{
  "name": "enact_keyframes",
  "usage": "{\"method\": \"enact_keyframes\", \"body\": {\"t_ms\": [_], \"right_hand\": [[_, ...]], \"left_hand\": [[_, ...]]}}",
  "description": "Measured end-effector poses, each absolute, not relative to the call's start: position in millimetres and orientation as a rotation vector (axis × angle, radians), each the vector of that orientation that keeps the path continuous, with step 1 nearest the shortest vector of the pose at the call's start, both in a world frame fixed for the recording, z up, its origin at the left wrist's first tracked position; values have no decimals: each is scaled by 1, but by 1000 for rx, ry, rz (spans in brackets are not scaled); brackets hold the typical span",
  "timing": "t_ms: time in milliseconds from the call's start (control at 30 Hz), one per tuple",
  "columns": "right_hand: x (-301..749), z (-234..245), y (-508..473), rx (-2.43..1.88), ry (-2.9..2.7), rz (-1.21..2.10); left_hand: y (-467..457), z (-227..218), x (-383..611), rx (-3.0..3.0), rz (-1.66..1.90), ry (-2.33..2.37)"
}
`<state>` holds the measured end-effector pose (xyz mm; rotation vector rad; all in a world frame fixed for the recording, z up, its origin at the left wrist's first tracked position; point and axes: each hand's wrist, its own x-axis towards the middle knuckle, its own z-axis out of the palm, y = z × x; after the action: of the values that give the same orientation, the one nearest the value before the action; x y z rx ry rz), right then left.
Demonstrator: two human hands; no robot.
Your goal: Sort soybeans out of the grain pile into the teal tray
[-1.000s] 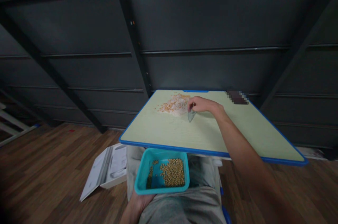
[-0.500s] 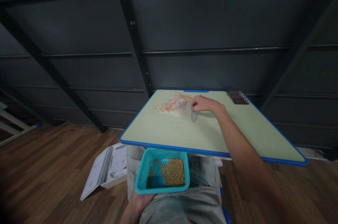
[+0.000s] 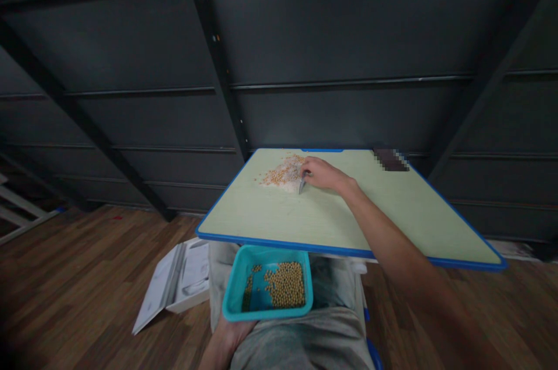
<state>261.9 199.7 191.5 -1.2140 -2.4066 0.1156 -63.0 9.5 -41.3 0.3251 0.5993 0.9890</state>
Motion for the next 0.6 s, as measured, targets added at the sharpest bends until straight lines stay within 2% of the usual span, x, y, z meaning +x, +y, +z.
{"method": "enact_keyframes", "body": {"t_ms": [600], "right_hand": [[256,193,201,-1246,-2254,-50]], "left_hand": [[12,-42,-63,356,924,560]]}}
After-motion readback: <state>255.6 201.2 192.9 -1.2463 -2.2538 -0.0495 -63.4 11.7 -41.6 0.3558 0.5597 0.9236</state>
